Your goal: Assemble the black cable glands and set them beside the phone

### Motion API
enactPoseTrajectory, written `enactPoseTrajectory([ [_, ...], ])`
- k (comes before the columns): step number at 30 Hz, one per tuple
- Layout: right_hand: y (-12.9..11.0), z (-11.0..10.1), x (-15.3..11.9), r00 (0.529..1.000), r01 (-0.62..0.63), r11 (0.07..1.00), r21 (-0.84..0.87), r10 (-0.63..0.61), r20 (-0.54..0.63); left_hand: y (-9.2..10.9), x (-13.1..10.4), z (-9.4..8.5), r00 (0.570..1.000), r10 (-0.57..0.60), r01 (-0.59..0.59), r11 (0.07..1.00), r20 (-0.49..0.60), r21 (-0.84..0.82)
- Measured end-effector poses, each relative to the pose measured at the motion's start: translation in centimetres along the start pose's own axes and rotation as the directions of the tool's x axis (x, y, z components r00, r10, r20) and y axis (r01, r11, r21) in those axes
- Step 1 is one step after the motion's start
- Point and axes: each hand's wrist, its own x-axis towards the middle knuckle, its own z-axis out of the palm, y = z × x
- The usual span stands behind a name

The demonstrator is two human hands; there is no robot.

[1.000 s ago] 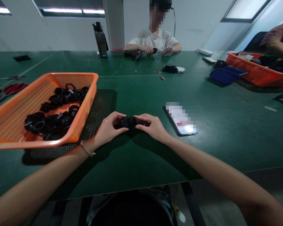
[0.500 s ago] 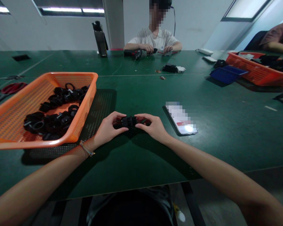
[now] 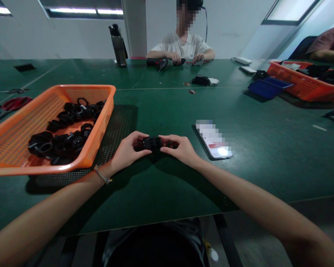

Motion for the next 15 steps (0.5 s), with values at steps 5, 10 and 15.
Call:
enactPoseTrajectory([
  [5,0.16,-0.02,0.05,1.0,0.011,1.0,-0.011,-0.011,-0.015,-0.02,0.07,-0.11,0.999,-0.044,0.044,0.999,0.011,-0.016],
  [10,-0.15,0.06,0.01,1.0,-0.021,1.0,-0.012,0.021,-0.023,0.08,0.09,-0.16,0.998,-0.053,0.054,0.998,0.022,-0.026],
  [15,-0.5,0.07,-0.06,0.999,-0.034,0.999,0.029,0.035,-0.024,0.22,0.06,-0.19,0.998,-0.051,0.052,0.999,0.027,-0.018],
])
